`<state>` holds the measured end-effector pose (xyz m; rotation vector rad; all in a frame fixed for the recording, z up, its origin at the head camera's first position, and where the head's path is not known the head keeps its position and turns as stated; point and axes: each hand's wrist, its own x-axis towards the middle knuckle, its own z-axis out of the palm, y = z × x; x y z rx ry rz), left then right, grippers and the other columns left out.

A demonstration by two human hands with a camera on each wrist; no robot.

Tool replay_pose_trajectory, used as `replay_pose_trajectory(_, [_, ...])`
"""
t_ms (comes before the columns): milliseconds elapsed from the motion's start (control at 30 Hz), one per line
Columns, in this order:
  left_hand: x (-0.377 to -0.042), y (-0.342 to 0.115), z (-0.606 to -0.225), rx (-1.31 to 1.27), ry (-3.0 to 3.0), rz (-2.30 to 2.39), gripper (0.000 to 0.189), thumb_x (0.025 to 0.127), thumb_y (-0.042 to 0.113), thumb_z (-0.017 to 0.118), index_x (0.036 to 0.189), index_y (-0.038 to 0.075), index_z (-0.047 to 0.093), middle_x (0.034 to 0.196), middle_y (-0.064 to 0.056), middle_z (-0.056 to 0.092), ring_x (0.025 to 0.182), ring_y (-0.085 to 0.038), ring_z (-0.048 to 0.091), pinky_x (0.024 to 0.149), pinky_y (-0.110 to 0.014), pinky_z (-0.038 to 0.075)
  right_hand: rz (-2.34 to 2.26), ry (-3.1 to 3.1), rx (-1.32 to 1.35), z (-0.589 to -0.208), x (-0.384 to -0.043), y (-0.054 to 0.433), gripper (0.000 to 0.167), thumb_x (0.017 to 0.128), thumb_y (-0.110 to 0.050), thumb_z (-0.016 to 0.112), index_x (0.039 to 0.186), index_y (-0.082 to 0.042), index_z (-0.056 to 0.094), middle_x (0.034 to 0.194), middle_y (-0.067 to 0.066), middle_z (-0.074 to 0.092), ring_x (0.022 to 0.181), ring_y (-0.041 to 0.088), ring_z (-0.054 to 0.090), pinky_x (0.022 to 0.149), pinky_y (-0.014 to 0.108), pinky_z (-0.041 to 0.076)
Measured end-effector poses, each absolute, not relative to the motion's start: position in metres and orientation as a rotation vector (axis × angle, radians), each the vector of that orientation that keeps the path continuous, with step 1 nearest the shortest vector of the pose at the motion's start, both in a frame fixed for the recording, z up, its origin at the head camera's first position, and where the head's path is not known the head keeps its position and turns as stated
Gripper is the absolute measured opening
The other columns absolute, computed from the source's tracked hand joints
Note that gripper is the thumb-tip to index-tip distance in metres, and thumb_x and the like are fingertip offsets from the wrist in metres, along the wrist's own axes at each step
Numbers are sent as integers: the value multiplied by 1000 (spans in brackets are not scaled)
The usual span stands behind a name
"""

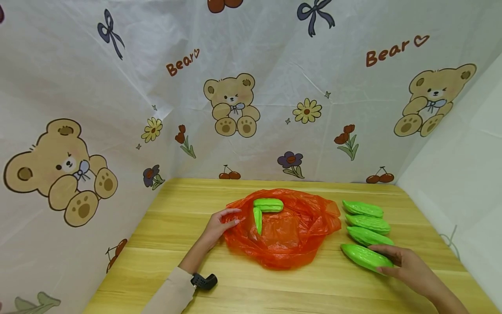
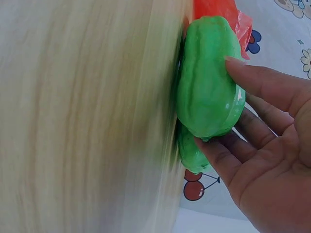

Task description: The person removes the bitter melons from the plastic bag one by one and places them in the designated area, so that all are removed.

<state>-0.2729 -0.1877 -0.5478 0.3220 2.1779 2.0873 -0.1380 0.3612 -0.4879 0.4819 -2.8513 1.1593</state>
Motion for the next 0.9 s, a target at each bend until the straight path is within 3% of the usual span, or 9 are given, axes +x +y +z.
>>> replay_pose_trajectory(233, [-273, -188, -548, 336, 2192, 2091, 39, 90, 20, 79, 127, 10, 71, 138, -11, 58, 117, -27, 59, 88, -31, 58, 820, -2886, 469, -483, -135, 357, 47, 74, -22, 89, 118, -12, 75, 116, 12, 72, 104, -8, 56, 77, 20, 55])
replay_pose_trajectory(400, [-272, -187, -547, 345, 2179, 2098, 40, 91, 20, 78, 128, 8, 70, 137, -12, 59, 113, -25, 62, 86, -30, 58, 728, -2905, 447, -478, -133, 353, 49, 71, -22, 90, 116, -11, 76, 112, 12, 74, 101, 1, 61, 77, 25, 57])
replay_pose_trajectory(667, [-272, -188, -543, 321, 2162, 2111, 41, 92, 15, 77, 131, 6, 68, 139, -13, 58, 117, -25, 59, 88, -28, 57, 739, -2924, 397, -466, -130, 349, 46, 76, -25, 88, 118, -10, 75, 117, 14, 72, 102, 4, 63, 78, 29, 58])
replay_pose_trajectory(900, [-272, -188, -543, 306, 2140, 2136, 40, 92, 13, 76, 130, 5, 67, 139, -13, 57, 117, -24, 58, 89, -28, 57, 811, -2740, 407, -446, -130, 332, 33, 87, -19, 82, 117, -8, 75, 113, 11, 74, 96, -6, 62, 73, 16, 53])
